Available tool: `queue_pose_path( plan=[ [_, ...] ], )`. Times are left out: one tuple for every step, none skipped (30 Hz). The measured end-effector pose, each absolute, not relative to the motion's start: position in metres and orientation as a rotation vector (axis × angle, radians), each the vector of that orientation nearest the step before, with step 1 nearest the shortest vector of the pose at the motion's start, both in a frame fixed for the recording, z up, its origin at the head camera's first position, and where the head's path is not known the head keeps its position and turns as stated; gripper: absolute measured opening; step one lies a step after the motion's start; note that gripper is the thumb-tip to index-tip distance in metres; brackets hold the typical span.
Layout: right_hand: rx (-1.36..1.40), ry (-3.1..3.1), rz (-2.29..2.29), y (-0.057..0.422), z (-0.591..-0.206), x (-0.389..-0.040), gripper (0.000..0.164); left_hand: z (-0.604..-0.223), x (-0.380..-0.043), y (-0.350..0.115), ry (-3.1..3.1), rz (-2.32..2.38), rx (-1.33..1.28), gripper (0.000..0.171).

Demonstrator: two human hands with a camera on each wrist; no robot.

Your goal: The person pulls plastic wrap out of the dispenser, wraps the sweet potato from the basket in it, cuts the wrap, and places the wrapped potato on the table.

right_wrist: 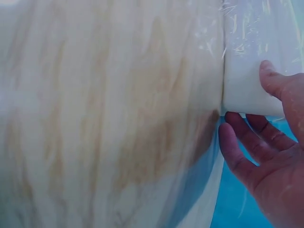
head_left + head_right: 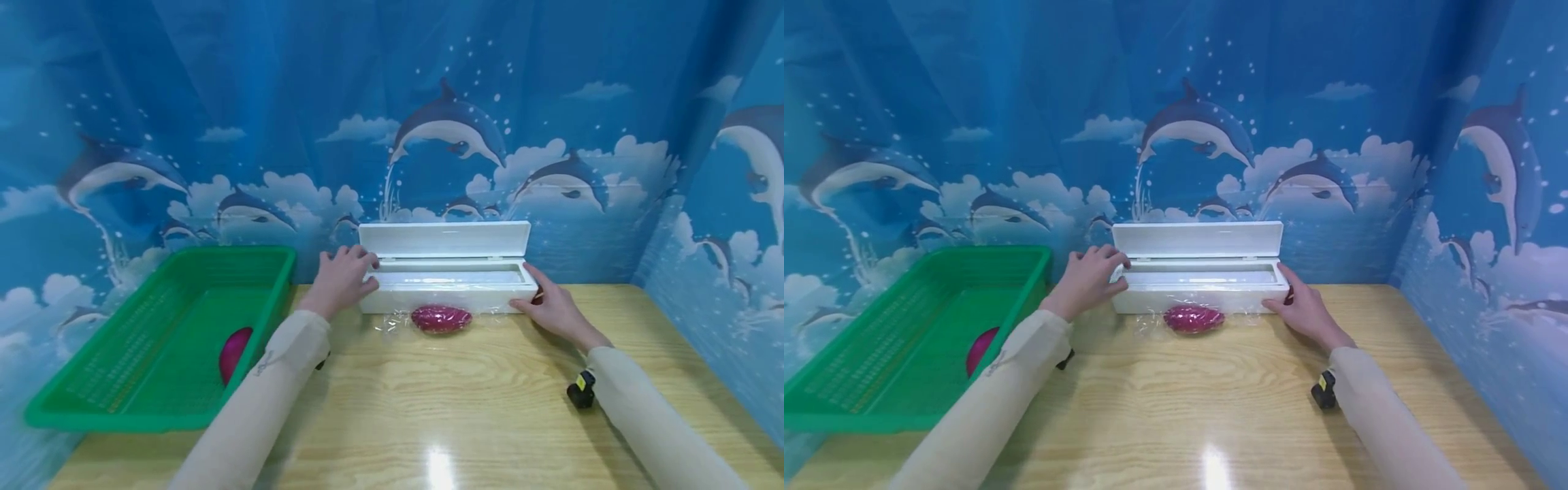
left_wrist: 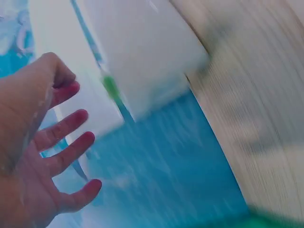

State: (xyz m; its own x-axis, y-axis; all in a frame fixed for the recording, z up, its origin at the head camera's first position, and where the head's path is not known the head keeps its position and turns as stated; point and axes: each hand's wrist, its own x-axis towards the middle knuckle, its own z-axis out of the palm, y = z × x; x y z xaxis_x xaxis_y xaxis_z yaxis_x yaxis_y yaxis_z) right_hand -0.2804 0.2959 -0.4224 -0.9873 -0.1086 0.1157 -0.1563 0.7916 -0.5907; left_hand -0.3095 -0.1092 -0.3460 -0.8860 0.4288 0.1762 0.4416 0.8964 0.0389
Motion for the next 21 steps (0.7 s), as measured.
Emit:
queue_pose_path(
  plan=[
    [0.217, -2.905, 0.963, 0.297, -0.422, -0.280, 0.091, -0.346, -0.309, -0.103, -2.894, -0.143, -0.699, 0.028],
    [0.219, -2.910, 0.956, 0.297, -0.421, -0.279, 0.091, -0.347, -0.308, -0.098, -2.890, -0.166, -0.731, 0.030],
    [0.221, -2.919, 0.946, 0.298, -0.420, -0.279, 0.092, -0.349, -0.307, -0.093, -2.885, -0.170, -0.765, 0.030],
    [0.230, -2.927, 0.934, 0.298, -0.419, -0.279, 0.092, -0.352, -0.307, -0.090, -2.884, -0.170, -0.788, 0.030],
    [0.241, -2.938, 0.922, 0.299, -0.418, -0.279, 0.094, -0.355, -0.307, -0.087, -2.885, -0.163, -0.801, 0.030],
    [0.254, -2.950, 0.908, 0.299, -0.417, -0.279, 0.095, -0.358, -0.307, -0.084, -2.884, -0.156, -0.804, 0.029],
    [0.264, -2.963, 0.898, 0.299, -0.416, -0.279, 0.097, -0.361, -0.307, -0.083, -2.881, -0.154, -0.802, 0.028],
    [0.273, -2.977, 0.887, 0.299, -0.415, -0.279, 0.098, -0.364, -0.307, -0.083, -2.878, -0.154, -0.796, 0.026],
    [0.287, -2.988, 0.874, 0.299, -0.414, -0.278, 0.100, -0.367, -0.307, -0.082, -2.874, -0.155, -0.791, 0.025],
    [0.299, -2.995, 0.865, 0.299, -0.413, -0.277, 0.101, -0.369, -0.307, -0.082, -2.872, -0.162, -0.785, 0.024],
    [0.311, -2.998, 0.857, 0.299, -0.411, -0.277, 0.101, -0.371, -0.308, -0.081, -2.866, -0.163, -0.780, 0.022],
    [0.322, -2.998, 0.848, 0.299, -0.410, -0.275, 0.101, -0.372, -0.308, -0.081, -2.860, -0.165, -0.778, 0.021],
    [0.337, -2.993, 0.835, 0.299, -0.409, -0.274, 0.100, -0.373, -0.308, -0.080, -2.854, -0.170, -0.776, 0.019],
    [0.353, -2.983, 0.823, 0.299, -0.408, -0.272, 0.099, -0.374, -0.308, -0.080, -2.848, -0.169, -0.776, 0.018],
    [0.364, -2.974, 0.803, 0.299, -0.407, -0.270, 0.098, -0.374, -0.308, -0.079, -2.839, -0.171, -0.777, 0.016],
    [0.369, -2.965, 0.788, 0.298, -0.406, -0.268, 0.097, -0.374, -0.308, -0.079, -2.829, -0.172, -0.782, 0.014],
    [0.379, -2.955, 0.773, 0.298, -0.405, -0.265, 0.096, -0.373, -0.307, -0.078, -2.820, -0.181, -0.793, 0.013],
    [0.389, -2.944, 0.758, 0.298, -0.405, -0.262, 0.096, -0.372, -0.306, -0.078, -2.810, -0.201, -0.812, 0.012],
    [0.396, -2.936, 0.744, 0.298, -0.405, -0.259, 0.096, -0.371, -0.304, -0.078, -2.799, -0.225, -0.836, 0.011],
    [0.405, -2.930, 0.730, 0.298, -0.406, -0.255, 0.096, -0.370, -0.302, -0.079, -2.789, -0.253, -0.865, 0.011],
    [0.415, -2.926, 0.712, 0.298, -0.407, -0.251, 0.097, -0.369, -0.299, -0.080, -2.780, -0.285, -0.898, 0.011]
  ],
)
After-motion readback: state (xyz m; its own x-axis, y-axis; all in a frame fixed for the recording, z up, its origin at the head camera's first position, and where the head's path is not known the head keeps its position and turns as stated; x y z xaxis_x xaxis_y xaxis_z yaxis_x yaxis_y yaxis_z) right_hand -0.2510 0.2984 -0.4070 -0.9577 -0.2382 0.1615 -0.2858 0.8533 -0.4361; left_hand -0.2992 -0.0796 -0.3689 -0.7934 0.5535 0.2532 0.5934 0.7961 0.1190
